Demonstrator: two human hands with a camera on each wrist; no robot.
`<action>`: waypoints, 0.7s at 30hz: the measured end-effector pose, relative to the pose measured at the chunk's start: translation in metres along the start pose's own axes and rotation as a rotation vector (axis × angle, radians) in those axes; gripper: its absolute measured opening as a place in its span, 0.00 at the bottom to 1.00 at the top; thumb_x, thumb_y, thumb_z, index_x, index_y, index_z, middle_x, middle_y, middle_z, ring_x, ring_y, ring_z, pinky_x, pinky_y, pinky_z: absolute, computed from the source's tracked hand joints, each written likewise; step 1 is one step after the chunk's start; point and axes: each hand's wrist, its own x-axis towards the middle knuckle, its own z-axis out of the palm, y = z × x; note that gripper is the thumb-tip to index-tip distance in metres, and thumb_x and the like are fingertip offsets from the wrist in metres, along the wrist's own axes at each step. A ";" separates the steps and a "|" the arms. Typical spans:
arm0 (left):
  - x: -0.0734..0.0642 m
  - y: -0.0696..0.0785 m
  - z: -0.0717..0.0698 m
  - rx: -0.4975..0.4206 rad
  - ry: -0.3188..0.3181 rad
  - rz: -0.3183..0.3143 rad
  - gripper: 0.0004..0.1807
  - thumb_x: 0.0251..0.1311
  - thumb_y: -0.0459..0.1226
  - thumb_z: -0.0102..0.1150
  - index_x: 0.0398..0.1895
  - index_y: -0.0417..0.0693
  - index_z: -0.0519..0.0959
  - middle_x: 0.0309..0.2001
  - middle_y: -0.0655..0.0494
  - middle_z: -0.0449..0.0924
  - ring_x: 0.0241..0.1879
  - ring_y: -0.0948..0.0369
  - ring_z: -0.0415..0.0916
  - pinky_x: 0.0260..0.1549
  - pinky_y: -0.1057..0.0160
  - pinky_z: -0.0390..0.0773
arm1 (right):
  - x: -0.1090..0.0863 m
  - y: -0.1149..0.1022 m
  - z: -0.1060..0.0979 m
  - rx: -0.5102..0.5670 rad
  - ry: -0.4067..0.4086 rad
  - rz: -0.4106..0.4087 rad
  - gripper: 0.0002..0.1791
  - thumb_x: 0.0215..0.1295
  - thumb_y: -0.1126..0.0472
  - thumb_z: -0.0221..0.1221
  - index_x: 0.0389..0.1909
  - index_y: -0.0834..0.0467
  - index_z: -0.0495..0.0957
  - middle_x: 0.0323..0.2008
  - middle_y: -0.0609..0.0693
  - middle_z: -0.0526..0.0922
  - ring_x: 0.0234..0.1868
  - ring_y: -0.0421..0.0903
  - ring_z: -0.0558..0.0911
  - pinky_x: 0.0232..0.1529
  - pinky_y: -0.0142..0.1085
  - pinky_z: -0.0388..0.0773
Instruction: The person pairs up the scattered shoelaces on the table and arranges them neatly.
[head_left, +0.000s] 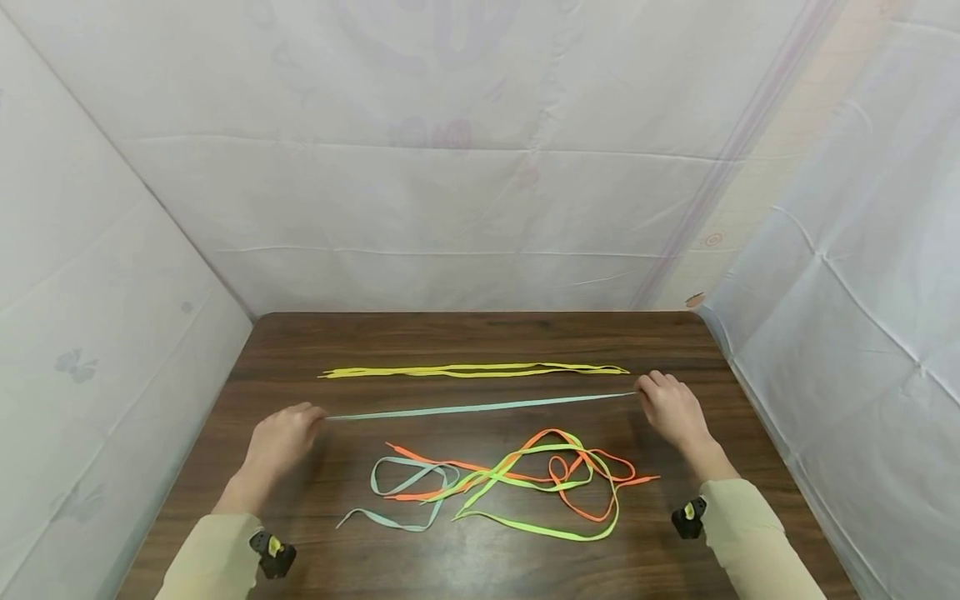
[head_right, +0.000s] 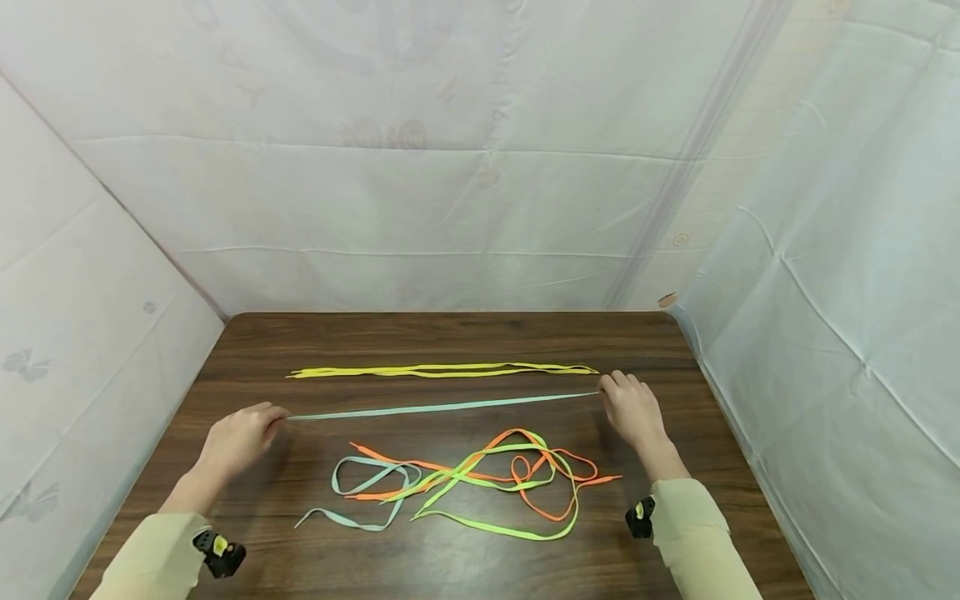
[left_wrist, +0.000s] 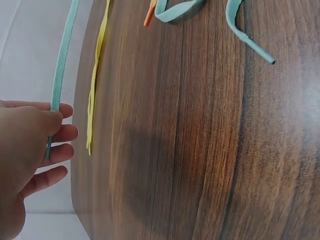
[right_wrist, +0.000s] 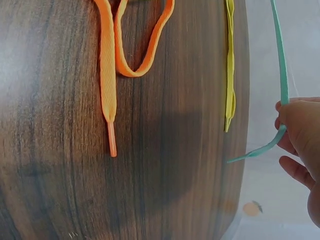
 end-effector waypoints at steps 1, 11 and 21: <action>0.001 -0.002 0.001 -0.005 -0.003 -0.001 0.04 0.55 0.30 0.58 0.33 0.42 0.81 0.31 0.50 0.81 0.28 0.50 0.79 0.24 0.52 0.76 | 0.000 0.000 0.001 0.004 -0.002 0.006 0.08 0.47 0.74 0.63 0.27 0.60 0.76 0.21 0.50 0.73 0.19 0.49 0.71 0.17 0.38 0.64; 0.017 -0.016 0.013 -0.085 -0.012 -0.057 0.07 0.59 0.31 0.54 0.37 0.42 0.81 0.38 0.43 0.82 0.31 0.46 0.80 0.21 0.50 0.75 | 0.008 0.000 0.011 0.092 -0.094 0.128 0.05 0.51 0.72 0.61 0.29 0.63 0.77 0.24 0.52 0.75 0.23 0.50 0.74 0.21 0.41 0.71; 0.036 -0.016 0.014 -0.108 -0.013 -0.130 0.08 0.60 0.33 0.53 0.39 0.42 0.80 0.37 0.43 0.82 0.19 0.58 0.72 0.12 0.59 0.67 | 0.018 0.004 0.017 0.147 -0.175 0.270 0.05 0.54 0.70 0.59 0.33 0.62 0.78 0.25 0.53 0.75 0.23 0.48 0.74 0.24 0.43 0.71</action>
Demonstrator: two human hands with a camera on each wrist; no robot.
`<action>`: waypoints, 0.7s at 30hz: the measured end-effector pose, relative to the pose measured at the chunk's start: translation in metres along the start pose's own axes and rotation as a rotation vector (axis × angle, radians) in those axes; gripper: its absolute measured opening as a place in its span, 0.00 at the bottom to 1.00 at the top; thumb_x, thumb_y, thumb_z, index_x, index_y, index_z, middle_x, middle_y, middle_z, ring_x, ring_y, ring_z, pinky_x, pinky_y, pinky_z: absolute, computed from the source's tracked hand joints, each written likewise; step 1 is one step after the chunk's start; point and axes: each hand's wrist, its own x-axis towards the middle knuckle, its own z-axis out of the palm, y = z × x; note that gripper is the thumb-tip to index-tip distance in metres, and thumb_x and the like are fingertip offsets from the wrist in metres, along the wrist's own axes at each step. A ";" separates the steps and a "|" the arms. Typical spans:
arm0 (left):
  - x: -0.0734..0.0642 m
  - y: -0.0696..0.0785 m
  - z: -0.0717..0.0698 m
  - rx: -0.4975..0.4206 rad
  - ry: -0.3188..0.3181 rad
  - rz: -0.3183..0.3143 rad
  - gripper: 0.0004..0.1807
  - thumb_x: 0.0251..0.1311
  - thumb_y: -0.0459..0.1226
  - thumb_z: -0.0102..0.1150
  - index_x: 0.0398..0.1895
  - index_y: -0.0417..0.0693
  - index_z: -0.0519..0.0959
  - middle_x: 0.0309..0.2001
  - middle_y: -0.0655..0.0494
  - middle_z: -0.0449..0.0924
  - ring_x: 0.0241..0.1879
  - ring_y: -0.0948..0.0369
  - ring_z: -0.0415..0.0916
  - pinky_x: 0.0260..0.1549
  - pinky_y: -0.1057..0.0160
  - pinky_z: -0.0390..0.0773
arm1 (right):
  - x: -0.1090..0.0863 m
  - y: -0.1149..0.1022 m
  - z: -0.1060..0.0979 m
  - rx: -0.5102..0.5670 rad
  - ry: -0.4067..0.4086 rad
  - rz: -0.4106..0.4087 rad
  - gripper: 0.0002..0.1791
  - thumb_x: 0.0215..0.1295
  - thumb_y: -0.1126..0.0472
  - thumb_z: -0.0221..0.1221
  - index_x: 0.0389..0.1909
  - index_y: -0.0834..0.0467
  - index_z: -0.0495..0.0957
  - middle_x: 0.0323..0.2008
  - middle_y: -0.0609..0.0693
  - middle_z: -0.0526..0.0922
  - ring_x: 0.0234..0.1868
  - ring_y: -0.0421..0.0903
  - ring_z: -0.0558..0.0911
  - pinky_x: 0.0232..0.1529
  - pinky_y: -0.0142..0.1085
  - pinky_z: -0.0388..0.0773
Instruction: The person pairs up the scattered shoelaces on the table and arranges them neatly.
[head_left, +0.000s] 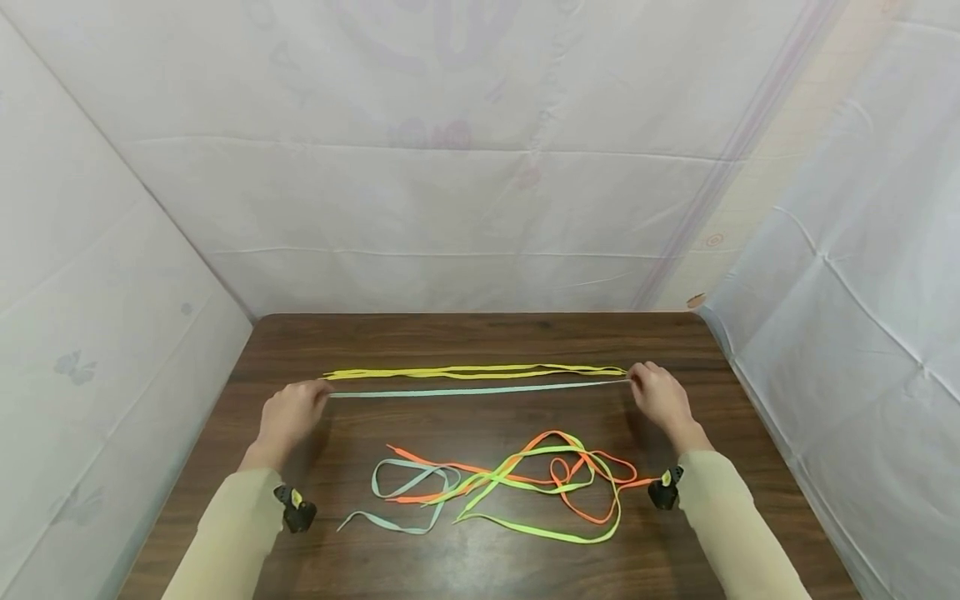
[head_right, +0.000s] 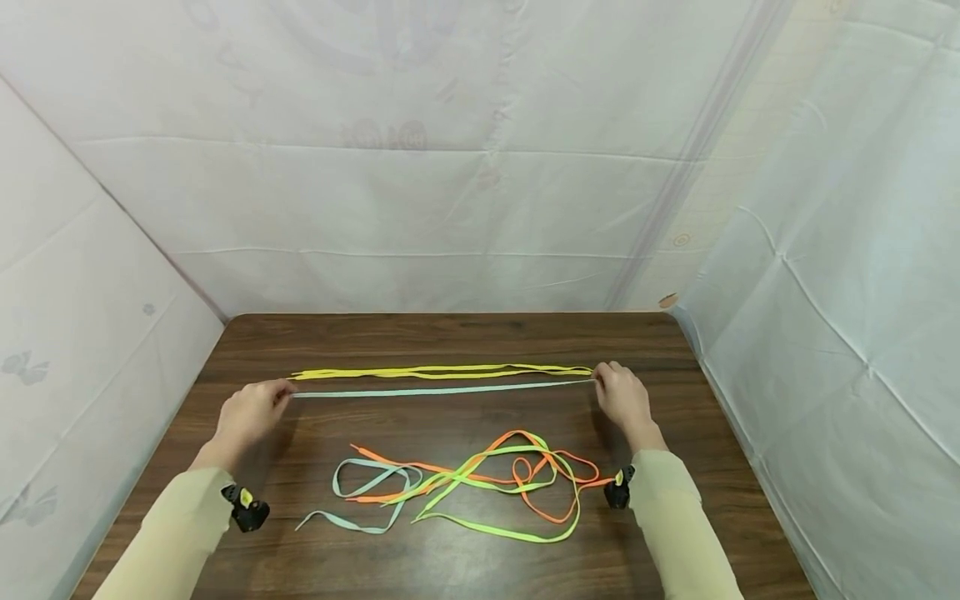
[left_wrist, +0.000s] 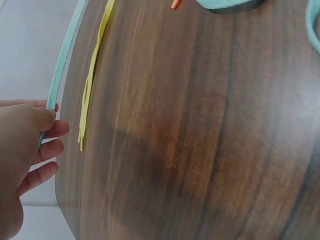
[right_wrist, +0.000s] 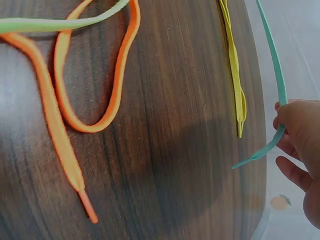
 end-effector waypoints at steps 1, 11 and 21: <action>0.002 0.001 0.000 0.000 -0.005 -0.011 0.08 0.60 0.33 0.53 0.39 0.42 0.80 0.37 0.43 0.82 0.18 0.59 0.69 0.11 0.61 0.65 | 0.001 0.000 0.001 0.000 -0.005 0.009 0.05 0.54 0.70 0.59 0.33 0.62 0.78 0.25 0.53 0.75 0.23 0.48 0.74 0.24 0.43 0.71; 0.018 0.002 0.003 -0.007 -0.008 -0.094 0.08 0.59 0.34 0.53 0.38 0.40 0.79 0.33 0.42 0.82 0.18 0.57 0.67 0.13 0.60 0.65 | 0.007 0.000 0.013 0.002 -0.137 0.111 0.05 0.58 0.68 0.57 0.36 0.61 0.77 0.28 0.53 0.76 0.25 0.48 0.74 0.26 0.44 0.72; 0.018 0.003 0.020 -0.012 -0.058 -0.193 0.08 0.59 0.36 0.52 0.38 0.42 0.78 0.32 0.44 0.81 0.20 0.55 0.71 0.16 0.54 0.69 | 0.007 -0.004 0.024 -0.039 -0.181 0.164 0.04 0.57 0.66 0.57 0.33 0.61 0.74 0.29 0.54 0.77 0.29 0.53 0.78 0.30 0.48 0.74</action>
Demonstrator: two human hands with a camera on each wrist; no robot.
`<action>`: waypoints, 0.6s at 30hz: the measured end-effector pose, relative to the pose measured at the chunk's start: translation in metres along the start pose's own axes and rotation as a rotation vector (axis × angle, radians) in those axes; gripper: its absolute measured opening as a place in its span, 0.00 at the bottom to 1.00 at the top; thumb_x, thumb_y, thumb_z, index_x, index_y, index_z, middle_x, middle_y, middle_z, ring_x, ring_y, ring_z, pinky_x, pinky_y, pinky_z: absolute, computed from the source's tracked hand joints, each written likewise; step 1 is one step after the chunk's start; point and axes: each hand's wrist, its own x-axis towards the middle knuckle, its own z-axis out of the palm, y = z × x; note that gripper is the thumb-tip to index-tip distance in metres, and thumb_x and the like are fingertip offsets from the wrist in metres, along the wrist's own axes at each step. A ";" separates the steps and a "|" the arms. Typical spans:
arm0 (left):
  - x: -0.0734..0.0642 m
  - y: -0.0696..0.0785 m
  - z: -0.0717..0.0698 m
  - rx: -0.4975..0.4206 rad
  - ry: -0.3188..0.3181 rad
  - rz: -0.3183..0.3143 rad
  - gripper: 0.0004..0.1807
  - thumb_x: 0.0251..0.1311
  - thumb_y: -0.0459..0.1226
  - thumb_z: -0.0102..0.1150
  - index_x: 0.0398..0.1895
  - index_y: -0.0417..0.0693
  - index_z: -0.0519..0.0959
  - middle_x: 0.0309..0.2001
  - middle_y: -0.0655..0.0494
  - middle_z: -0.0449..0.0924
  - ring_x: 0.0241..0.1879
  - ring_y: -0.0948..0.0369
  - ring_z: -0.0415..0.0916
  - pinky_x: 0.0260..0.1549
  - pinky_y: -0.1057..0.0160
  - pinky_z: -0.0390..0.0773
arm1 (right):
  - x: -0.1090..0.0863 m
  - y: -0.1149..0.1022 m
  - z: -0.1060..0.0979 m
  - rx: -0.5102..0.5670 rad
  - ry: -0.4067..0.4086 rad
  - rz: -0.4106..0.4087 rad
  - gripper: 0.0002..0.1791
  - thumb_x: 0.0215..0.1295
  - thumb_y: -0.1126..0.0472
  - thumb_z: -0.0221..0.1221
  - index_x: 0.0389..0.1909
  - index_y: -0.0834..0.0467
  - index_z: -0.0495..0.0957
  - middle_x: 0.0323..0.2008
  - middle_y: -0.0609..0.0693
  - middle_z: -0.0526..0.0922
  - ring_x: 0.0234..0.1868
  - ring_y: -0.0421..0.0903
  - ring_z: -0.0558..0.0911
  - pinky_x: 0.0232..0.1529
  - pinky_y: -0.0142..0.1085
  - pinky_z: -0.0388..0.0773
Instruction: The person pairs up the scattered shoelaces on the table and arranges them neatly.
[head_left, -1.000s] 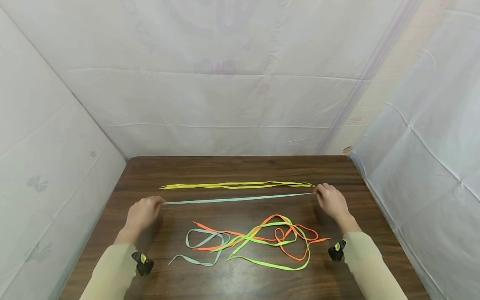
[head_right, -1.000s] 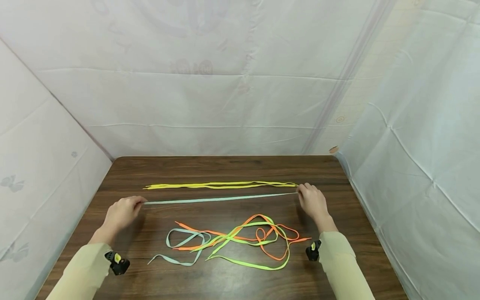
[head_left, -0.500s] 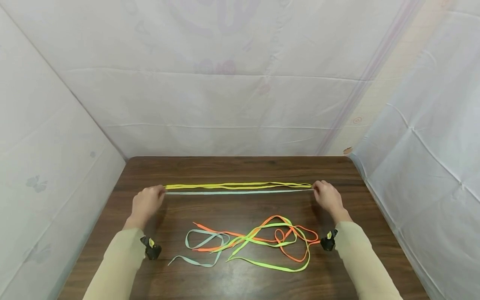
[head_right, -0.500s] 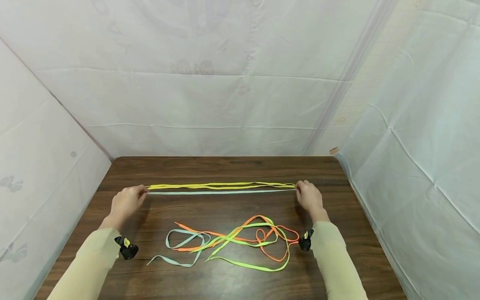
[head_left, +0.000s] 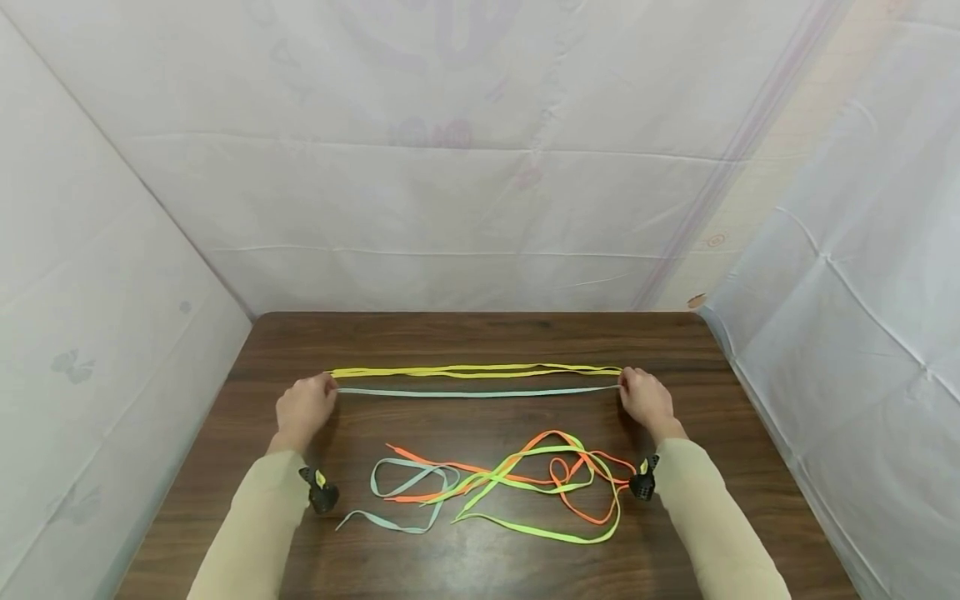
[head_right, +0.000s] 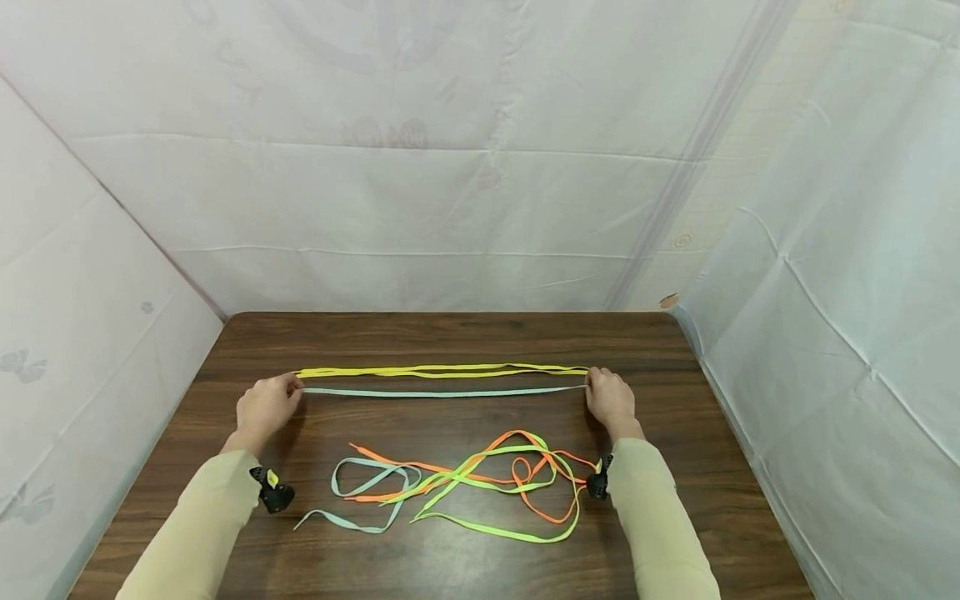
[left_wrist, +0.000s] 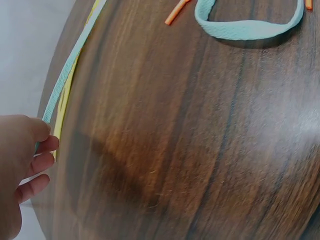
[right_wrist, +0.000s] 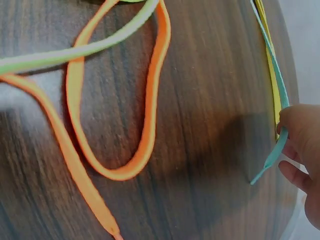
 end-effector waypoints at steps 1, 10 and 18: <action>0.000 0.001 0.001 -0.001 0.001 -0.005 0.08 0.59 0.36 0.52 0.37 0.42 0.78 0.31 0.44 0.81 0.20 0.54 0.71 0.16 0.54 0.69 | 0.000 -0.001 0.001 -0.005 0.002 0.001 0.03 0.57 0.66 0.57 0.32 0.61 0.74 0.28 0.55 0.77 0.29 0.54 0.78 0.29 0.48 0.74; 0.000 0.002 0.005 0.004 0.008 -0.037 0.08 0.59 0.36 0.52 0.37 0.41 0.78 0.31 0.45 0.81 0.21 0.53 0.73 0.17 0.52 0.70 | 0.001 -0.002 0.005 -0.051 0.026 0.038 0.05 0.59 0.64 0.57 0.33 0.61 0.74 0.28 0.55 0.77 0.27 0.54 0.78 0.27 0.47 0.75; 0.000 0.004 0.006 0.002 -0.037 -0.046 0.08 0.60 0.37 0.52 0.36 0.42 0.78 0.30 0.45 0.80 0.23 0.52 0.74 0.18 0.51 0.71 | 0.002 -0.002 0.008 -0.070 -0.001 0.061 0.05 0.59 0.64 0.57 0.35 0.62 0.74 0.30 0.56 0.76 0.29 0.55 0.78 0.28 0.48 0.75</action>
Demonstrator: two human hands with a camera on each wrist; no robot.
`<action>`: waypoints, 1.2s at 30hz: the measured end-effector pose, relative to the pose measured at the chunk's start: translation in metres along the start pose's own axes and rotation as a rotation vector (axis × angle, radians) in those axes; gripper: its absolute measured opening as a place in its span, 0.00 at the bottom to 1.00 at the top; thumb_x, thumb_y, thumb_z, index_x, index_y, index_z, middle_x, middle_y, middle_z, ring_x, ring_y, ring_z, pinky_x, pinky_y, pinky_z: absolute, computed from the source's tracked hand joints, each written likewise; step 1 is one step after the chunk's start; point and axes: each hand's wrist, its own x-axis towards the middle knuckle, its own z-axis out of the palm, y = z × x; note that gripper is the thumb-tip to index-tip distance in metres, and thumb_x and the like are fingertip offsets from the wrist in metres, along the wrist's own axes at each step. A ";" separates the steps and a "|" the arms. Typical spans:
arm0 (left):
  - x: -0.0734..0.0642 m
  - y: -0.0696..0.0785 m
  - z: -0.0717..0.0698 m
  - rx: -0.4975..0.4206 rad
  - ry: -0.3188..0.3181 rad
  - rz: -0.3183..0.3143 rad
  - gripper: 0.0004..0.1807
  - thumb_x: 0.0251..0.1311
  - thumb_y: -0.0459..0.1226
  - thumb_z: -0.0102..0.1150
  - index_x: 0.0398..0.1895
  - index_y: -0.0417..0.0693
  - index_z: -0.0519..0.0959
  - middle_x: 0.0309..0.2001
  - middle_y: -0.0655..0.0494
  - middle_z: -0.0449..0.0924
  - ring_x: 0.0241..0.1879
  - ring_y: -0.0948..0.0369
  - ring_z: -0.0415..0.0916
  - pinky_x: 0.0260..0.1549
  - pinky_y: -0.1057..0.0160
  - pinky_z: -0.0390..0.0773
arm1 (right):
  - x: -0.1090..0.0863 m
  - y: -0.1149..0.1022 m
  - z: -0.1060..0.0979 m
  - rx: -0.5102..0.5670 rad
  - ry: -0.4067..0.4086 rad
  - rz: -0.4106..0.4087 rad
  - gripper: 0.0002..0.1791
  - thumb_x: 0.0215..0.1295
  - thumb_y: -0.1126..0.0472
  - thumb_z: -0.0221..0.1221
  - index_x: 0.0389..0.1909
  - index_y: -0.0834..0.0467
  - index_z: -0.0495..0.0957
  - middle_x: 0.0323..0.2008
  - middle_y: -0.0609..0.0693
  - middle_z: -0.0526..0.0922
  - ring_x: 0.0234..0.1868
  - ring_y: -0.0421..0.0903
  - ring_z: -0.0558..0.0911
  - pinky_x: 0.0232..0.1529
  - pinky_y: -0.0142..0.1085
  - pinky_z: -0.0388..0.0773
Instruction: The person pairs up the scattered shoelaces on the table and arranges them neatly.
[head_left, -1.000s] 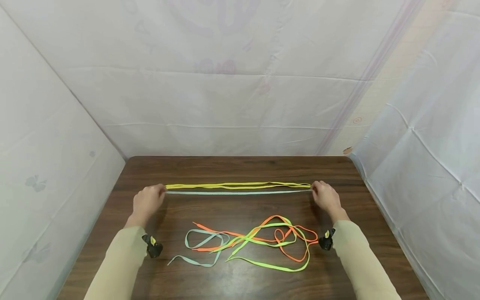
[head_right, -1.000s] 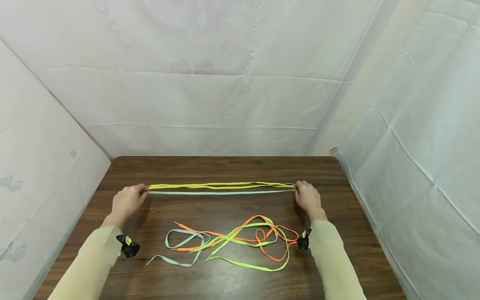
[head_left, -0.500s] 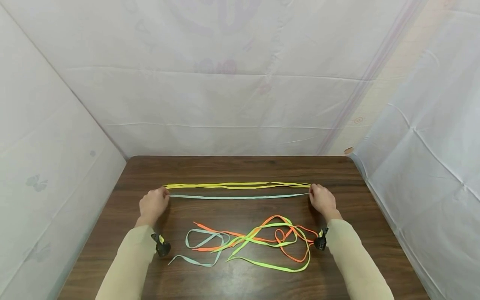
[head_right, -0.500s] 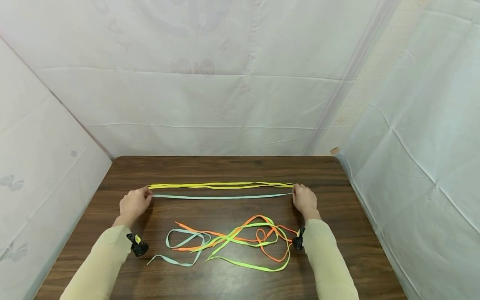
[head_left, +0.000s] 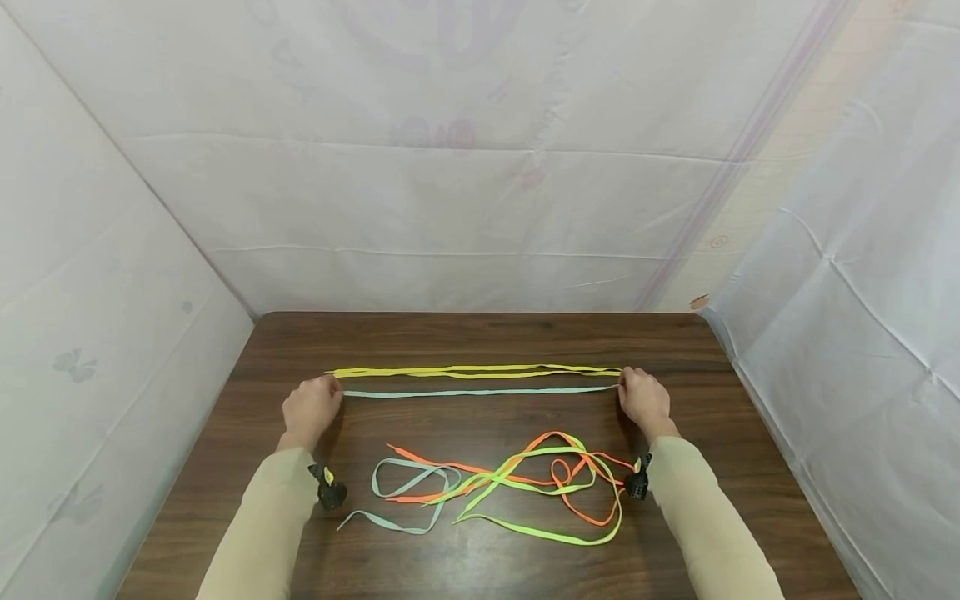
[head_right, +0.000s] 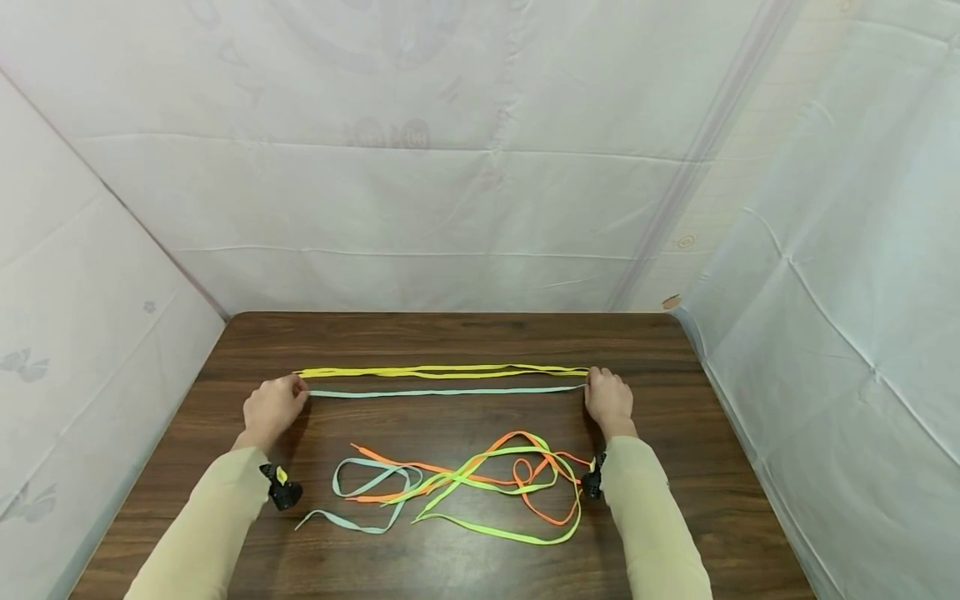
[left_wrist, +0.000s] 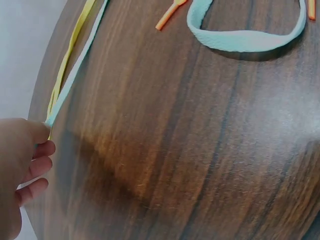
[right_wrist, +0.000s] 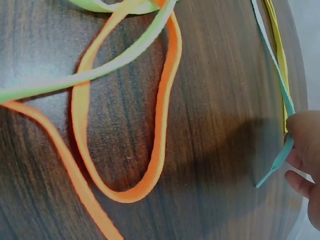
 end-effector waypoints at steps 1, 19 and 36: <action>-0.001 0.000 0.000 0.001 -0.010 -0.007 0.08 0.60 0.37 0.52 0.36 0.42 0.78 0.30 0.45 0.80 0.23 0.52 0.74 0.19 0.51 0.72 | 0.000 0.000 0.000 -0.003 -0.004 -0.002 0.05 0.59 0.64 0.57 0.35 0.62 0.74 0.30 0.57 0.76 0.29 0.55 0.78 0.28 0.48 0.75; -0.006 0.000 0.008 0.010 -0.029 -0.039 0.07 0.59 0.37 0.53 0.33 0.42 0.78 0.33 0.43 0.80 0.28 0.47 0.77 0.22 0.48 0.73 | -0.004 0.001 0.004 0.020 -0.064 0.030 0.05 0.59 0.65 0.57 0.36 0.61 0.74 0.34 0.60 0.74 0.32 0.58 0.77 0.31 0.51 0.75; -0.016 -0.003 0.008 0.031 0.030 -0.017 0.10 0.57 0.36 0.57 0.40 0.41 0.78 0.46 0.39 0.73 0.42 0.41 0.74 0.32 0.42 0.74 | -0.010 -0.002 0.001 -0.010 -0.061 0.009 0.10 0.61 0.62 0.56 0.43 0.60 0.72 0.42 0.62 0.72 0.41 0.61 0.75 0.34 0.53 0.75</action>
